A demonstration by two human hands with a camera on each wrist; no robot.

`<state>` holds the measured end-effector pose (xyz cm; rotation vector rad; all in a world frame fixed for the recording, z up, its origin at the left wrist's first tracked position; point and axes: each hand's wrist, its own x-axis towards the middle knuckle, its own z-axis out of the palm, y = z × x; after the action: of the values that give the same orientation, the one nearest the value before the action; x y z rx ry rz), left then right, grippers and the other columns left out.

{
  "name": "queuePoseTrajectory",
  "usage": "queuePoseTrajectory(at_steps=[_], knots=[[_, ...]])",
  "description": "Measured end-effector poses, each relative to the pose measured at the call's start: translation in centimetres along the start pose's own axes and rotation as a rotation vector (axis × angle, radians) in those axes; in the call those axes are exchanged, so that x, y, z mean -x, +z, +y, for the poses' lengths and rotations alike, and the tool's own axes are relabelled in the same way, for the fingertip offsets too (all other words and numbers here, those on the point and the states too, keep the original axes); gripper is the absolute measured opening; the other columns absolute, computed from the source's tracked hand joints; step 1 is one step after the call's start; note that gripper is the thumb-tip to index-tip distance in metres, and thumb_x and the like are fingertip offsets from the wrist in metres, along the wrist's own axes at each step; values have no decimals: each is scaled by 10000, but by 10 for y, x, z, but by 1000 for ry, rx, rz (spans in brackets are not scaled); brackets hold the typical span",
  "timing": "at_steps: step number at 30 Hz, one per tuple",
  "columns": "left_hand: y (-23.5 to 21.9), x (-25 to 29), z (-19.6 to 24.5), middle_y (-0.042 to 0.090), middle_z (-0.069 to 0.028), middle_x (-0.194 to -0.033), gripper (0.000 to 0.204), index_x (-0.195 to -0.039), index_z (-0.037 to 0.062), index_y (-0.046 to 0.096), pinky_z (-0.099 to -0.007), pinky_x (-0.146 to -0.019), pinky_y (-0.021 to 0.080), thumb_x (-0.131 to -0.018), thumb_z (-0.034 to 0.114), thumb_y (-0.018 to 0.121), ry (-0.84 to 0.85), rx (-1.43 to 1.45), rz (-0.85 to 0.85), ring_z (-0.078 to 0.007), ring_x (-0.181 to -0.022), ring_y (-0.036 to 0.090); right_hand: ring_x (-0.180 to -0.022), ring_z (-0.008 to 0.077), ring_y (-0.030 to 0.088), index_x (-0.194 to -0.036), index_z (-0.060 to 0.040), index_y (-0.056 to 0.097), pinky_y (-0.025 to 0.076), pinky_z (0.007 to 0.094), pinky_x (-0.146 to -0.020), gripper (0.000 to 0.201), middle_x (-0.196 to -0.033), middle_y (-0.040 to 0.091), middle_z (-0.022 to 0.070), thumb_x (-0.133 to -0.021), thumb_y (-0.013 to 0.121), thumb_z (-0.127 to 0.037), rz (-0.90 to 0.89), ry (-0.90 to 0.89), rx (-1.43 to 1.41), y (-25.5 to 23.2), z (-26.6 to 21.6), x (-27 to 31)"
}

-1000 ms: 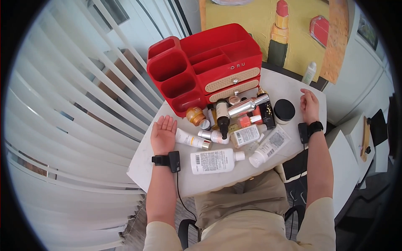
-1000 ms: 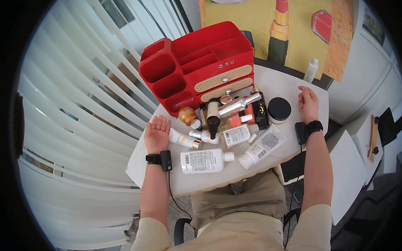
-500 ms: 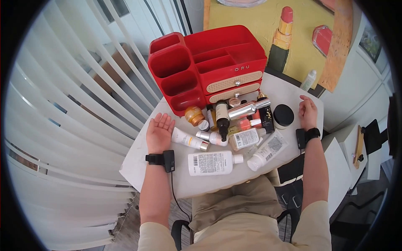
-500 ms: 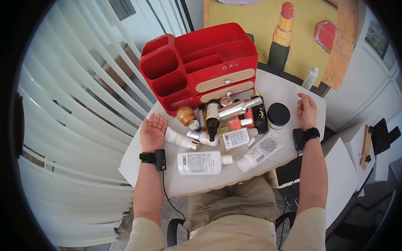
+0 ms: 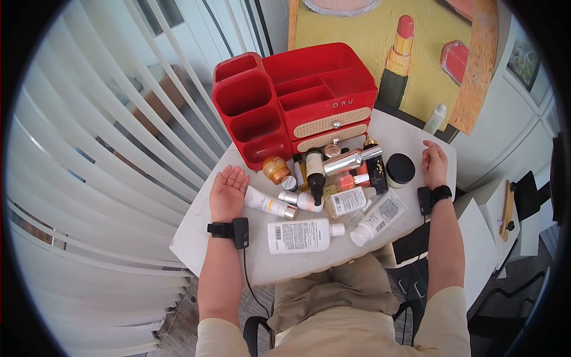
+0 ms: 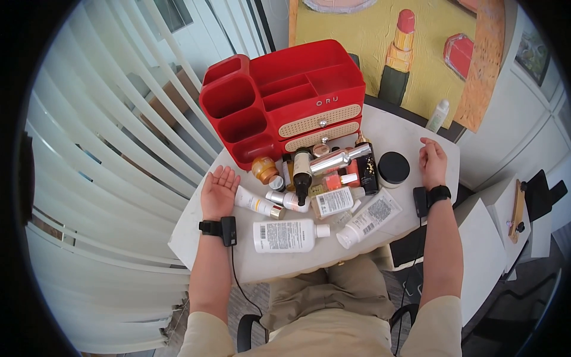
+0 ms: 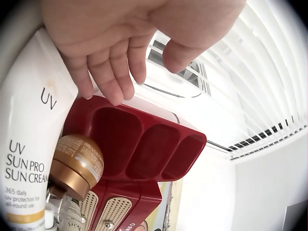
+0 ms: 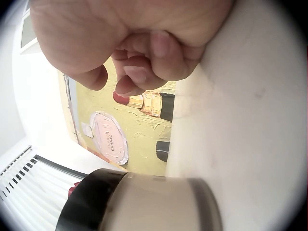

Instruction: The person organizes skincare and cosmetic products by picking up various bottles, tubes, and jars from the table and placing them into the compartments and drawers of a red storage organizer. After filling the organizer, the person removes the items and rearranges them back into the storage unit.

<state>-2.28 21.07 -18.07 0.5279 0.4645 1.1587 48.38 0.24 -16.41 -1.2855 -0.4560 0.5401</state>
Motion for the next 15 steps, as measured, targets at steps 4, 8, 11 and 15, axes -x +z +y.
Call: queuePoseTrajectory(at_steps=[4, 8, 11, 15], knots=[[1, 0, 1, 646, -126, -1134, 345, -1141, 26, 590, -471, -1046, 425, -1002, 319, 472, -11, -8, 17, -262, -1097, 599, -490, 37, 368, -1063, -47, 627, 248, 196, -433, 216, -648, 503, -38, -988, 521, -220, -11, 5, -11, 1, -3, 4], [-1, 0, 2, 645, -125, -1142, 344, -1146, 27, 591, -470, -1044, 426, -1002, 318, 475, -24, 11, -1, -263, -1095, 600, -500, 40, 371, -1075, -43, 627, 252, 193, -442, 218, -656, 507, -34, -988, 518, -211, -13, 8, -18, 0, -2, 3], [-2, 0, 3, 644, -128, -1145, 343, -1158, 27, 585, -447, -1033, 439, -1015, 308, 448, -33, 20, -15, -257, -1087, 602, -502, 39, 370, -1086, -42, 625, 256, 194, -444, 220, -658, 510, -33, -988, 516, -206, -16, 13, -30, -1, -1, 1], [-1, -1, 2, 644, -132, -1149, 350, -1147, 26, 591, -460, -1052, 418, -1007, 320, 465, -39, -2, -19, -263, -1092, 602, -500, 37, 370, -1086, -40, 624, 258, 194, -438, 221, -662, 512, -32, -990, 516, -208, -8, 13, -31, -1, 0, 0]])
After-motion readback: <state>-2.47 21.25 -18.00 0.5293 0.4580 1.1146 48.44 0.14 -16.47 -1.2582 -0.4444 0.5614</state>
